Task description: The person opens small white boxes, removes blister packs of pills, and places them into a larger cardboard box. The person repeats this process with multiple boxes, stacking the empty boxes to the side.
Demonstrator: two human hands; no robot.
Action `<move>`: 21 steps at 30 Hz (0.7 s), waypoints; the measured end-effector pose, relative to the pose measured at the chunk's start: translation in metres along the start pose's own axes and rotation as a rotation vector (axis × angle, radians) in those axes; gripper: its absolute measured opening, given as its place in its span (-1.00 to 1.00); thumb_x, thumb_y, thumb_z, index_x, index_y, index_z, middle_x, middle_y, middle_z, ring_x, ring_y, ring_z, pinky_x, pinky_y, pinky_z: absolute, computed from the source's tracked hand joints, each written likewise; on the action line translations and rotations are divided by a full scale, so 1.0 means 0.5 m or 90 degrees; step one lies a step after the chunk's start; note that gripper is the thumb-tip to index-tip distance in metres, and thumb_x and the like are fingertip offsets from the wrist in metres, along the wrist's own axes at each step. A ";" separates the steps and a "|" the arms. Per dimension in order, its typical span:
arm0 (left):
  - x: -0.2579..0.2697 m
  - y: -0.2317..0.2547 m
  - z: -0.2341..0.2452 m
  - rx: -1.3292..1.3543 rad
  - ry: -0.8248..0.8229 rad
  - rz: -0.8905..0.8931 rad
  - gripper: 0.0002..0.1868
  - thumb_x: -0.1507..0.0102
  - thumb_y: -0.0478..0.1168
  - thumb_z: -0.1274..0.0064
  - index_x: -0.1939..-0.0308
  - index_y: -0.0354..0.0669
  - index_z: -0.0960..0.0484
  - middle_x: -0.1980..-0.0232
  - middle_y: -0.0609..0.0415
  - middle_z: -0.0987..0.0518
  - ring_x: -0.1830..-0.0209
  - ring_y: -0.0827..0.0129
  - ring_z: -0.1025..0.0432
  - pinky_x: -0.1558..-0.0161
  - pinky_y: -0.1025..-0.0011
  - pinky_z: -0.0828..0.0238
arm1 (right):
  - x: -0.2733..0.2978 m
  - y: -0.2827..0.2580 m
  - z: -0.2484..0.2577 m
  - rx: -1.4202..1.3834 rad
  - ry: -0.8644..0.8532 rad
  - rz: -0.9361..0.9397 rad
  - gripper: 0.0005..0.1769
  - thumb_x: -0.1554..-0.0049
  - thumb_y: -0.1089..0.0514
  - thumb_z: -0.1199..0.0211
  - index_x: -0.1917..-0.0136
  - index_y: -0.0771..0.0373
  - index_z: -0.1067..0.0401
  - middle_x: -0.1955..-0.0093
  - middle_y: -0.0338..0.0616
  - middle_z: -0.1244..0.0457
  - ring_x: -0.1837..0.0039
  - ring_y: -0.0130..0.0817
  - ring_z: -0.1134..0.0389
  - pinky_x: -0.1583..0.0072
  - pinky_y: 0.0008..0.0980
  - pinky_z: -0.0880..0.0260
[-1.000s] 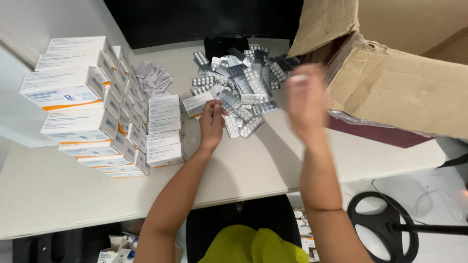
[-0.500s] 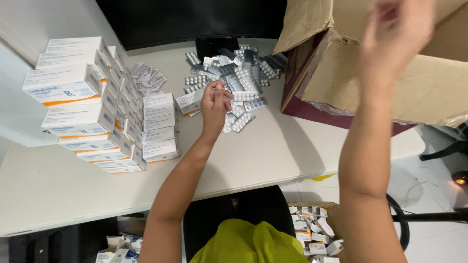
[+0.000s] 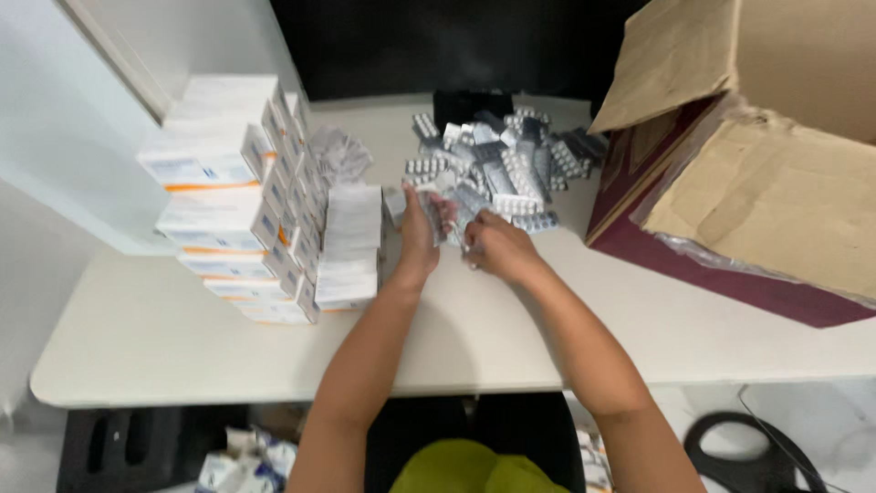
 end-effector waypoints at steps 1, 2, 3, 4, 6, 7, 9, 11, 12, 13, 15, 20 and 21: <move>0.003 -0.012 0.004 -0.028 -0.003 -0.007 -0.32 -0.39 0.44 0.46 0.22 -0.06 -0.43 0.32 0.04 -0.59 0.47 0.46 -0.42 0.45 0.54 -0.25 | 0.016 0.007 -0.020 -0.012 -0.004 0.023 -0.63 0.08 -0.03 -0.50 0.03 0.11 -0.55 -0.16 -0.09 -0.28 -0.24 -0.06 -0.36 -0.14 -0.16 -0.42; 0.015 -0.026 0.009 -0.057 -0.006 -0.014 -0.32 -0.39 0.44 0.46 0.20 -0.06 -0.44 0.30 0.04 -0.60 0.45 0.48 -0.42 0.43 0.55 -0.26 | 0.030 0.023 -0.041 -0.025 -0.037 -0.010 -0.54 0.10 -0.08 -0.52 -0.01 0.14 -0.51 -0.14 -0.07 -0.28 -0.22 -0.04 -0.36 -0.13 -0.13 -0.40; 0.011 -0.026 0.007 -0.082 0.000 -0.022 -0.34 -0.38 0.43 0.46 0.20 -0.05 -0.43 0.30 0.04 -0.60 0.45 0.48 -0.42 0.44 0.54 -0.24 | 0.024 0.041 -0.038 -0.031 -0.053 -0.039 -0.46 0.11 -0.12 -0.54 -0.04 0.17 -0.48 -0.12 -0.05 -0.28 -0.20 -0.03 -0.35 -0.12 -0.11 -0.39; 0.007 -0.023 0.002 -0.106 0.007 -0.029 -0.35 -0.38 0.42 0.46 0.20 -0.04 -0.42 0.30 0.04 -0.60 0.46 0.48 -0.42 0.46 0.54 -0.22 | 0.019 0.052 -0.034 -0.037 -0.070 -0.068 -0.37 0.12 -0.17 -0.56 -0.07 0.21 -0.45 -0.09 -0.04 -0.28 -0.18 -0.02 -0.35 -0.12 -0.08 -0.37; 0.013 -0.022 0.002 -0.141 0.016 -0.044 -0.37 -0.38 0.40 0.44 0.19 -0.04 -0.41 0.29 0.05 -0.61 0.44 0.49 -0.42 0.45 0.53 -0.22 | 0.017 0.049 -0.030 -0.026 -0.060 -0.092 -0.34 0.18 -0.16 -0.59 -0.05 0.21 -0.46 -0.09 -0.04 -0.29 -0.19 -0.01 -0.34 -0.14 -0.09 -0.36; 0.012 -0.020 -0.001 -0.150 0.015 -0.055 -0.38 -0.39 0.40 0.44 0.19 -0.04 -0.40 0.28 0.05 -0.61 0.43 0.50 -0.42 0.43 0.53 -0.23 | 0.014 0.048 -0.024 -0.021 -0.051 -0.103 -0.33 0.21 -0.16 -0.61 -0.04 0.21 -0.47 -0.10 -0.03 -0.30 -0.19 -0.01 -0.34 -0.15 -0.10 -0.36; 0.010 -0.019 0.000 -0.165 0.021 -0.067 -0.39 -0.41 0.39 0.44 0.20 -0.05 -0.38 0.26 0.05 -0.63 0.39 0.50 -0.42 0.40 0.53 -0.25 | 0.012 0.038 -0.016 -0.021 -0.038 -0.081 -0.40 0.19 -0.11 -0.60 0.01 0.23 -0.47 -0.04 0.00 -0.32 -0.15 -0.01 -0.36 -0.12 -0.11 -0.37; 0.009 -0.022 0.007 -0.175 0.036 -0.068 -0.38 -0.43 0.39 0.45 0.22 -0.05 -0.36 0.26 0.05 -0.65 0.36 0.50 -0.43 0.38 0.53 -0.26 | 0.014 0.042 -0.013 -0.053 -0.042 -0.091 -0.46 0.16 -0.05 -0.56 0.00 0.22 -0.46 0.00 0.01 -0.35 -0.10 -0.03 -0.40 -0.09 -0.12 -0.38; 0.010 -0.021 0.009 -0.181 0.040 -0.077 -0.38 -0.43 0.39 0.46 0.21 -0.06 -0.36 0.23 0.04 -0.65 0.32 0.49 -0.45 0.35 0.53 -0.30 | 0.014 0.050 -0.012 -0.084 -0.052 -0.113 -0.49 0.13 -0.02 -0.53 -0.03 0.20 -0.45 0.02 0.00 -0.37 -0.07 -0.05 -0.42 -0.07 -0.12 -0.39; 0.011 -0.018 0.009 -0.187 0.042 -0.086 -0.38 -0.43 0.39 0.47 0.19 -0.06 -0.36 0.21 0.03 -0.65 0.27 0.48 -0.47 0.31 0.52 -0.34 | 0.015 0.058 -0.010 -0.114 -0.060 -0.136 -0.50 0.11 0.02 -0.50 -0.06 0.17 -0.44 0.03 -0.02 -0.39 -0.04 -0.07 -0.44 -0.04 -0.12 -0.39; 0.014 -0.017 0.003 -0.182 0.039 -0.088 -0.37 -0.41 0.39 0.46 0.10 -0.08 -0.39 0.12 0.02 -0.64 0.17 0.46 -0.51 0.24 0.50 -0.41 | 0.016 0.066 0.023 -0.129 0.054 -0.148 -0.65 -0.04 0.06 -0.44 -0.05 0.19 -0.45 0.07 -0.03 -0.41 0.01 -0.11 -0.46 0.00 -0.16 -0.39; 0.040 -0.044 -0.031 -0.114 0.010 -0.007 -0.41 -0.38 0.25 0.19 -0.15 -0.20 -0.24 -0.07 0.00 -0.51 -0.02 0.27 -0.52 0.18 0.31 -0.59 | 0.034 0.011 0.063 -0.245 0.245 -0.025 -0.75 -0.13 0.24 -0.38 -0.08 0.27 -0.47 0.04 0.01 -0.38 0.07 -0.23 -0.44 0.05 -0.31 -0.44; 0.045 -0.045 -0.038 -0.128 0.015 -0.018 -0.44 -0.39 0.17 0.11 -0.18 -0.22 -0.22 -0.06 -0.04 -0.50 0.00 0.26 -0.50 0.19 0.32 -0.57 | 0.040 -0.017 0.064 -0.262 0.242 0.070 -0.70 -0.09 0.31 -0.35 -0.12 0.29 -0.46 -0.02 0.03 -0.36 0.02 -0.23 -0.43 0.03 -0.33 -0.47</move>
Point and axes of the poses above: each hand's wrist, its own x-axis away from the middle knuckle, its own z-axis out of the back of the hand, y = z × x, the point moved 7 cm from there along -x, towards the middle knuckle
